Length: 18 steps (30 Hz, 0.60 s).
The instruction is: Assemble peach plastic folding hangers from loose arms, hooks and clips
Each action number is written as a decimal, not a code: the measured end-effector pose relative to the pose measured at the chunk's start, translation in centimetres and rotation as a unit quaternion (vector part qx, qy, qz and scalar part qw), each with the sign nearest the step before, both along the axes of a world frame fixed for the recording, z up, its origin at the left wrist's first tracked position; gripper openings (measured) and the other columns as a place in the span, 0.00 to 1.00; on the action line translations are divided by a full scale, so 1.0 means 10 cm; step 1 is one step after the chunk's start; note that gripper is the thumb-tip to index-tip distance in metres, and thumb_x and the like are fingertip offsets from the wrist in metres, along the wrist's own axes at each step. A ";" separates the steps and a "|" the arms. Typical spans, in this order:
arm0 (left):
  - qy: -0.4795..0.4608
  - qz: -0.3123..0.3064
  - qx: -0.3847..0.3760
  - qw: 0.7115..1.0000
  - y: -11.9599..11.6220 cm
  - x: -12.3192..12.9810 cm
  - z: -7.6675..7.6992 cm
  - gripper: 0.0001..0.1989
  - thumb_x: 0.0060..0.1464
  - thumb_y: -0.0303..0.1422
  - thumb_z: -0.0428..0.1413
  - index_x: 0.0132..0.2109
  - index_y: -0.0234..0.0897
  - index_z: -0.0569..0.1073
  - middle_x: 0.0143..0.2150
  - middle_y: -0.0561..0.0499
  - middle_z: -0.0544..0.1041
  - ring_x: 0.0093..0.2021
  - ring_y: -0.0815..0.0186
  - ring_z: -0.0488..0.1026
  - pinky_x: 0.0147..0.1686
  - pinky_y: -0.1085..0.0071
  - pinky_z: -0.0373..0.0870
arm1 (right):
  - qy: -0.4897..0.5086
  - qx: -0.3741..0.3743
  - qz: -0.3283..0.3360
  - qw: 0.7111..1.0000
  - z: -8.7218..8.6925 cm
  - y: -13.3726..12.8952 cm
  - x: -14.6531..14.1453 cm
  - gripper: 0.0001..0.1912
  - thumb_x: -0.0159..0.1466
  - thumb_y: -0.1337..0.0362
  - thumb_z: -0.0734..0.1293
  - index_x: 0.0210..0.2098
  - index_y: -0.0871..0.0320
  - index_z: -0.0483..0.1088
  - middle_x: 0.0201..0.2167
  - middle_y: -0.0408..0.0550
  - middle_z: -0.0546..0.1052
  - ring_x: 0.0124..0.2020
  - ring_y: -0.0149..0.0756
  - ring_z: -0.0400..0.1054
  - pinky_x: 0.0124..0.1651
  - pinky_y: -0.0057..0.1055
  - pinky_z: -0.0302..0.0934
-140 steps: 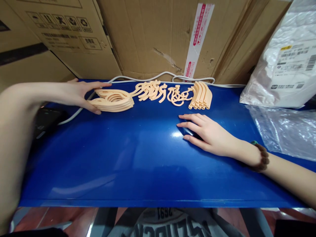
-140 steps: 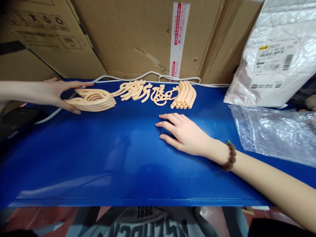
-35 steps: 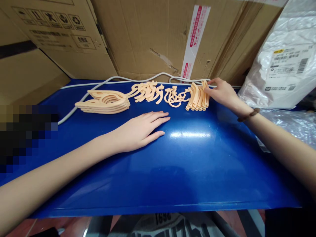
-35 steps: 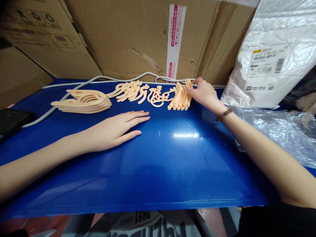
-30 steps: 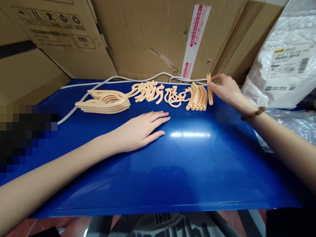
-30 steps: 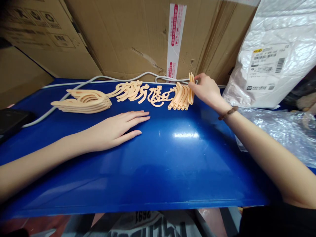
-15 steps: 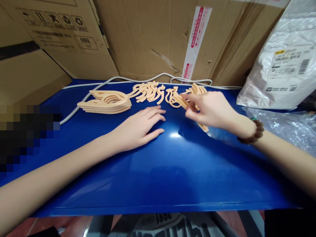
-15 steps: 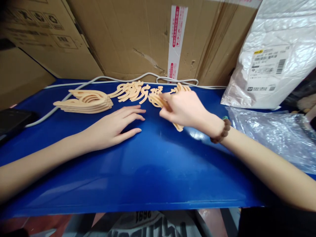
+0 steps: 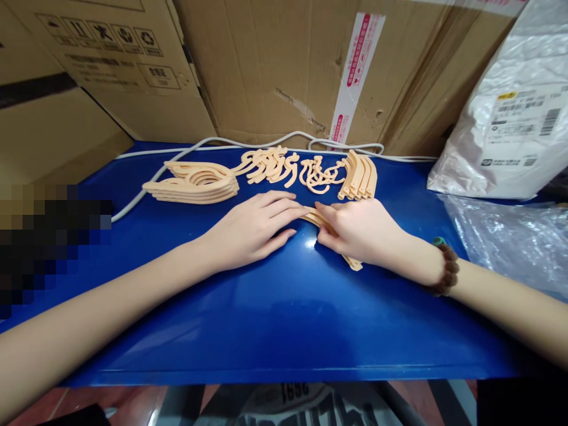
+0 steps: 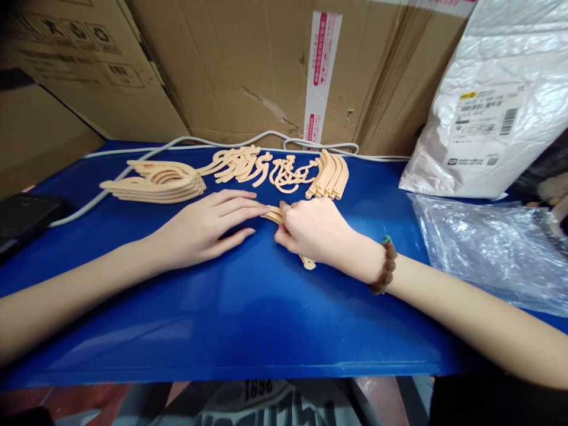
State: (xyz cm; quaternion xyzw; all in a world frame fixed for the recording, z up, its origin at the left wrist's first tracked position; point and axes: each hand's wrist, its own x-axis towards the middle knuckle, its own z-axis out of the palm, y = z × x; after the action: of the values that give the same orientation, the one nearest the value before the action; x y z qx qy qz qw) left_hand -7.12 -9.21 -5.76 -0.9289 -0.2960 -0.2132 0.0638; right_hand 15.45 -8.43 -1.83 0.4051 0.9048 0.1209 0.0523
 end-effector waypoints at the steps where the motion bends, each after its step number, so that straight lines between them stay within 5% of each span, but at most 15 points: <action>1: 0.005 -0.003 0.000 1.000 0.01 -0.01 -0.01 0.17 0.67 0.32 0.48 0.59 0.33 0.70 0.56 0.43 0.76 0.60 0.54 0.67 0.59 0.57 0.67 | -0.001 -0.003 0.001 1.000 0.00 0.00 0.00 0.19 0.67 0.59 0.57 0.49 0.63 0.71 0.34 0.53 0.80 0.29 0.42 0.73 0.26 0.33 0.39; 10: 0.021 0.020 -0.010 1.000 -0.01 -0.02 0.02 0.16 0.67 0.33 0.46 0.55 0.33 0.74 0.53 0.45 0.78 0.57 0.55 0.68 0.56 0.59 0.69 | 0.024 -0.016 0.030 0.999 -0.03 0.04 0.04 0.23 0.74 0.56 0.50 0.43 0.62 0.70 0.31 0.52 0.79 0.27 0.39 0.72 0.26 0.32 0.39; 18: 0.040 0.051 0.001 0.998 0.03 -0.04 0.03 0.17 0.69 0.30 0.44 0.53 0.35 0.75 0.47 0.43 0.77 0.48 0.58 0.71 0.46 0.63 0.72 | -0.018 -0.030 0.042 0.998 0.10 0.08 0.08 0.15 0.73 0.62 0.54 0.41 0.62 0.70 0.28 0.51 0.77 0.24 0.36 0.68 0.25 0.31 0.39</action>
State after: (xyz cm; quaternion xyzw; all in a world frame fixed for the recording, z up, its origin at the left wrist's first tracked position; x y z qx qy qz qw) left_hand -7.49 -8.87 -5.49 -0.9204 -0.3396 -0.1729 0.0873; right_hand 16.27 -7.58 -0.80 0.3624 0.9232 0.1029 0.0761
